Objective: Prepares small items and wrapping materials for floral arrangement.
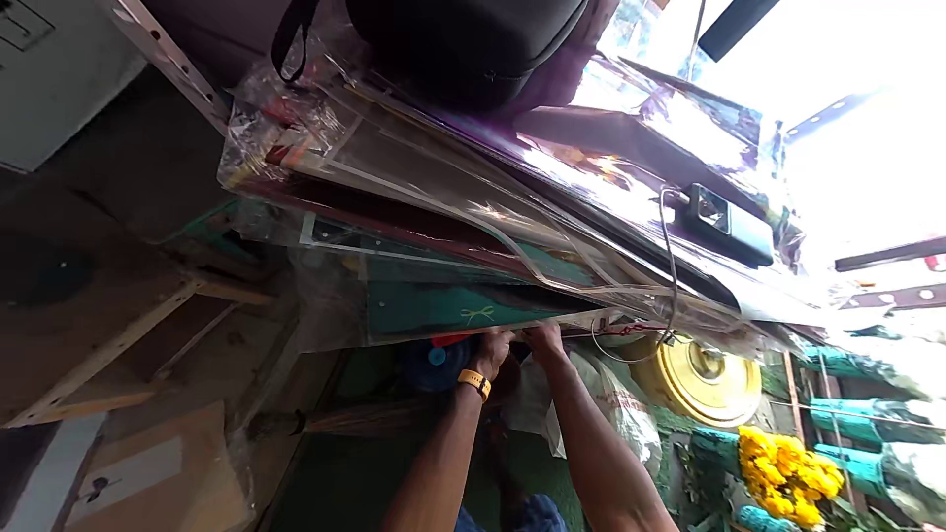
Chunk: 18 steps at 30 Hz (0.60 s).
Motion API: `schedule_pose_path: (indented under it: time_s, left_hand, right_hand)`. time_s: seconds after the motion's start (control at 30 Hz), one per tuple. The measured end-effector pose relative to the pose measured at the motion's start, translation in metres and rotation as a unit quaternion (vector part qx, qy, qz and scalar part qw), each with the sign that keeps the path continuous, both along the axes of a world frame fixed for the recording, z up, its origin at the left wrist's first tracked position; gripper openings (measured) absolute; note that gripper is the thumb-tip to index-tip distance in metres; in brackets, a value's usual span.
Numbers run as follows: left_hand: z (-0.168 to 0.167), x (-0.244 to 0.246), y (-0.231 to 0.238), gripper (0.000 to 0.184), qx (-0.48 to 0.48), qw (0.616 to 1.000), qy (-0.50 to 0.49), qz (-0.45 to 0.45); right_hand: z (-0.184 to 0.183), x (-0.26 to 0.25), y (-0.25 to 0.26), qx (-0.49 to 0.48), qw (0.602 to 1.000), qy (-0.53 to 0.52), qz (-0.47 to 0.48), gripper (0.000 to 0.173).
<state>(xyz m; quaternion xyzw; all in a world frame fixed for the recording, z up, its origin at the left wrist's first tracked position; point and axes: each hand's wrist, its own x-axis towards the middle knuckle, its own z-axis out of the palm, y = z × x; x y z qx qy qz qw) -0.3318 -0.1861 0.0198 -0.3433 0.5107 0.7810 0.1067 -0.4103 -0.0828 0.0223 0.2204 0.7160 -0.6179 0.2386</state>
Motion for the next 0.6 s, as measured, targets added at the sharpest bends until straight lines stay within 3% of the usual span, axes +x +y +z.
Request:
schedule_pose_path:
  time_s: [0.2,0.27,0.4,0.47,0.6]
  left_hand:
    - [-0.002,0.033,-0.002,0.046,-0.015,0.999,-0.021,-0.019]
    - [0.002,0.044,-0.001,0.044,-0.032,0.999,-0.014,-0.028]
    - [0.031,0.072,-0.002,0.037,-0.094,0.993,0.068,-0.027]
    - [0.058,0.087,0.001,0.036,-0.108,0.986,0.124,-0.02]
    - [0.114,0.109,0.012,0.039,-0.16,0.968,0.182,-0.072]
  right_hand:
    - [-0.01,-0.014,0.024,0.142,0.972,0.103,0.155,0.027]
    - [-0.007,-0.016,0.035,0.139,0.967,0.113,0.183,0.029]
    - [0.04,0.011,0.055,-0.073,0.989,-0.012,0.127,0.04]
    - [0.085,0.044,0.068,-0.182,0.972,-0.087,0.119,0.055]
    - [0.146,0.106,0.1,-0.283,0.948,-0.081,0.119,0.066]
